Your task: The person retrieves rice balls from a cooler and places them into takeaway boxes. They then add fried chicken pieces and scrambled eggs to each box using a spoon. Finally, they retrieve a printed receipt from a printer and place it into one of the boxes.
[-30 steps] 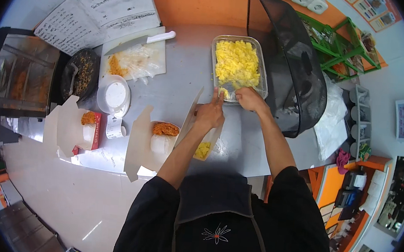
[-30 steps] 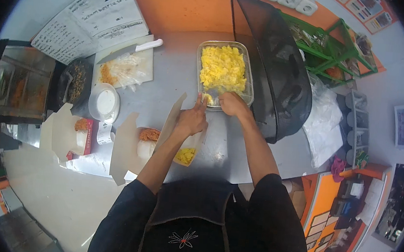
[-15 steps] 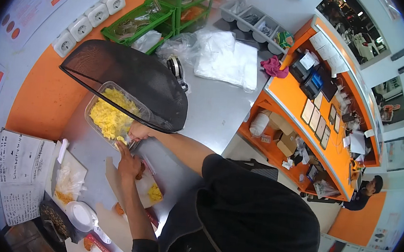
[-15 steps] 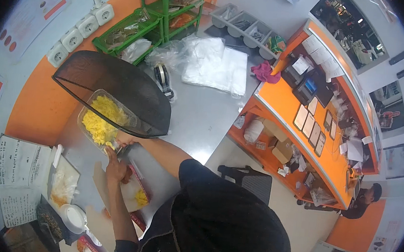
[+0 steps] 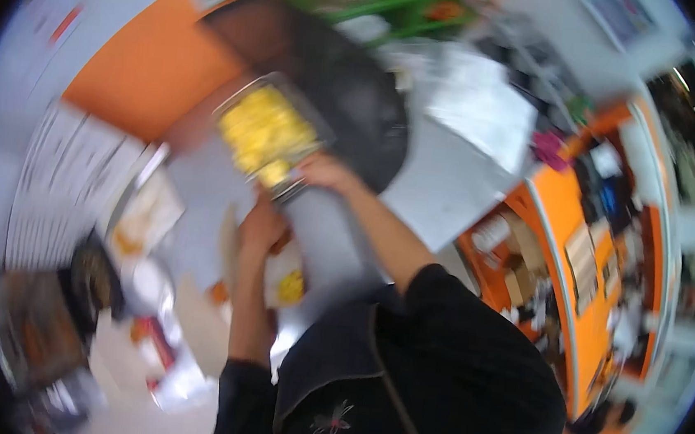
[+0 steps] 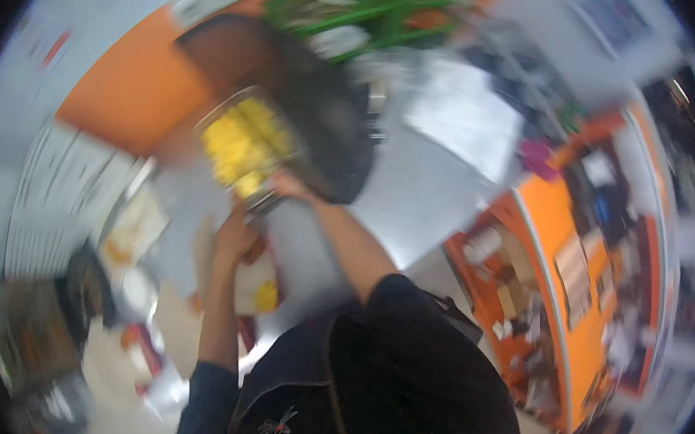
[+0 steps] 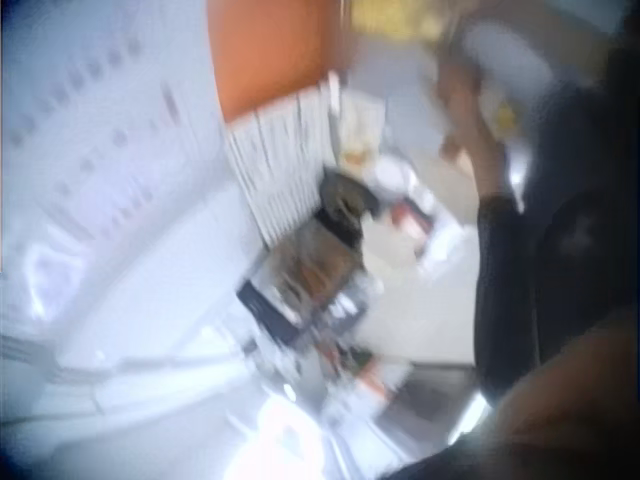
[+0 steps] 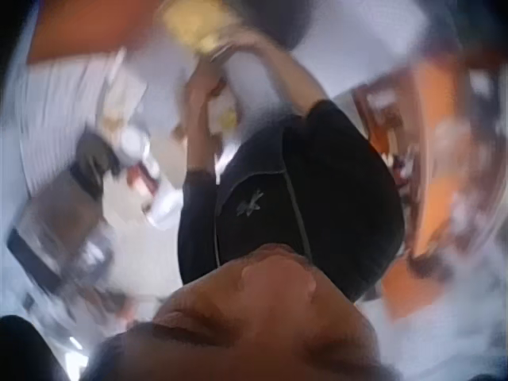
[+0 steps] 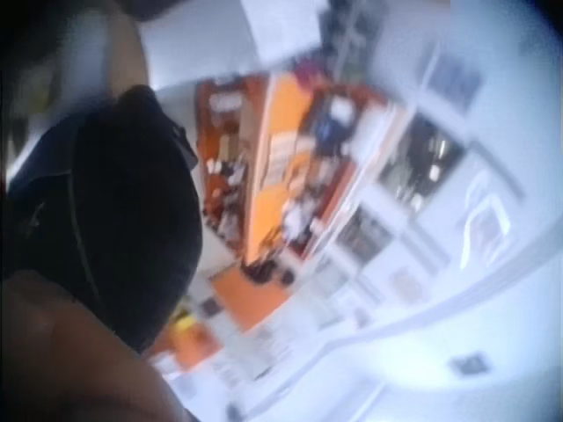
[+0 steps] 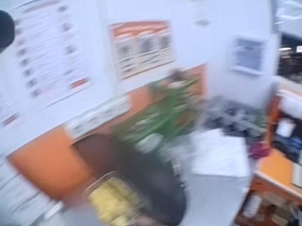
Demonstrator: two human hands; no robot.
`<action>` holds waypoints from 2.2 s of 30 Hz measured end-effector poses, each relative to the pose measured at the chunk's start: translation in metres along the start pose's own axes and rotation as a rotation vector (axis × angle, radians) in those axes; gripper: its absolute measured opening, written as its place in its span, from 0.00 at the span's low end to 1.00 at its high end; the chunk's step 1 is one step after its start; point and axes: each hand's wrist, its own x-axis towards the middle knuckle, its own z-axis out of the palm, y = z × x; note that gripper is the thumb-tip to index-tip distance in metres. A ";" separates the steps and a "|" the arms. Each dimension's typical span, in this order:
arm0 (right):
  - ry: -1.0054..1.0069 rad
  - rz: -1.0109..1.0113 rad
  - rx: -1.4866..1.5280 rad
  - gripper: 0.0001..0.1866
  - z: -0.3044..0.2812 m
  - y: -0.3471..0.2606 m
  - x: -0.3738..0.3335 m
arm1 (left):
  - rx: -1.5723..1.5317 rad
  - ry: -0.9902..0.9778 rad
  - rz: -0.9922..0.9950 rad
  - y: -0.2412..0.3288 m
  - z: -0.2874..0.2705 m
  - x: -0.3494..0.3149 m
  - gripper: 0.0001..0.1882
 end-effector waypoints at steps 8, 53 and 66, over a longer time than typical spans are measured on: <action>-0.133 0.219 0.140 0.11 -0.013 -0.004 -0.012 | 0.015 0.084 0.055 0.015 -0.001 0.006 0.43; 0.145 0.053 -0.461 0.12 -0.010 -0.017 -0.014 | -0.163 0.185 0.175 0.045 0.018 -0.001 0.44; 0.023 0.318 0.074 0.09 -0.020 -0.031 -0.025 | 0.035 0.219 0.213 0.049 0.025 0.001 0.44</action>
